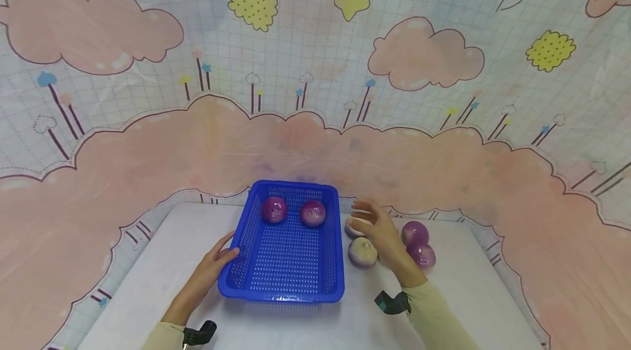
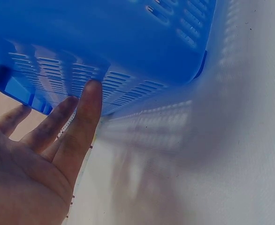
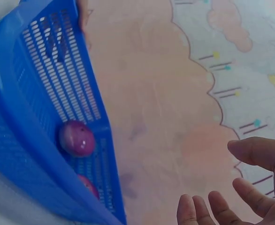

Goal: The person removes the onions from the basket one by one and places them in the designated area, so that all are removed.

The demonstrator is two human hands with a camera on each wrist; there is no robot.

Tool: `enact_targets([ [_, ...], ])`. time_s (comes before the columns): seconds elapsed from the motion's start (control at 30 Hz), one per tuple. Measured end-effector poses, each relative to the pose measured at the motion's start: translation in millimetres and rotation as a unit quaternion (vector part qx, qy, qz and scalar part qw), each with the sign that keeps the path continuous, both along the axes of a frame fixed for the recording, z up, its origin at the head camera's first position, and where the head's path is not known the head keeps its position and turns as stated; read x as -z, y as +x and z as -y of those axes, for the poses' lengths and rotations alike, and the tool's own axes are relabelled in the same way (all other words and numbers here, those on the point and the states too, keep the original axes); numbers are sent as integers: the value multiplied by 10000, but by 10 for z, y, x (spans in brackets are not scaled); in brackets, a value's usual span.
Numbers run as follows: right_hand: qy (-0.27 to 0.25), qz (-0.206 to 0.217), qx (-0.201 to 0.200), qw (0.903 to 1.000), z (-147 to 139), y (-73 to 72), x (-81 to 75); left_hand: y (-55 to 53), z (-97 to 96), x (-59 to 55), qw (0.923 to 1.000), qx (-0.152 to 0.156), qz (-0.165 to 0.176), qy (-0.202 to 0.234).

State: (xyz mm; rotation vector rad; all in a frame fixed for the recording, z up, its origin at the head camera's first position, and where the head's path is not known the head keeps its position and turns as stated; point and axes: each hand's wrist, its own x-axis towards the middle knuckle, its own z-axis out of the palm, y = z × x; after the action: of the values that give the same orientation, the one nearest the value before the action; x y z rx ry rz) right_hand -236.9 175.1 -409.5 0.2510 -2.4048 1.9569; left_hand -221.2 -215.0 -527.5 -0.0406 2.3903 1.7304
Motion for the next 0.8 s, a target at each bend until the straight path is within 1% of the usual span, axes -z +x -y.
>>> enact_targets([
  [0.07, -37, 30, -68, 10000, 64, -28, 2, 2, 1, -2, 10000, -11, 10, 6],
  [0.13, -18, -37, -121, 9999, 120, -58, 14, -1, 1, 4, 10000, -22, 17, 3],
  [0.2, -102, -69, -186, 9998, 176, -80, 22, -4, -3, 9, 10000, -13, 1, -35],
  [0.27, -131, -142, -266, 9995, 228, -89, 24, -7, -6, 15, 10000, -19, 1, -58],
  [0.53, -53, -187, -478, 9987, 450, -78, -25, -15, -11, 17, 9999, -65, 45, -72],
  [0.8, 16, -283, -613, 9977, 708, -138, -61, -16, -20, 12, 9999, -67, 67, -121],
])
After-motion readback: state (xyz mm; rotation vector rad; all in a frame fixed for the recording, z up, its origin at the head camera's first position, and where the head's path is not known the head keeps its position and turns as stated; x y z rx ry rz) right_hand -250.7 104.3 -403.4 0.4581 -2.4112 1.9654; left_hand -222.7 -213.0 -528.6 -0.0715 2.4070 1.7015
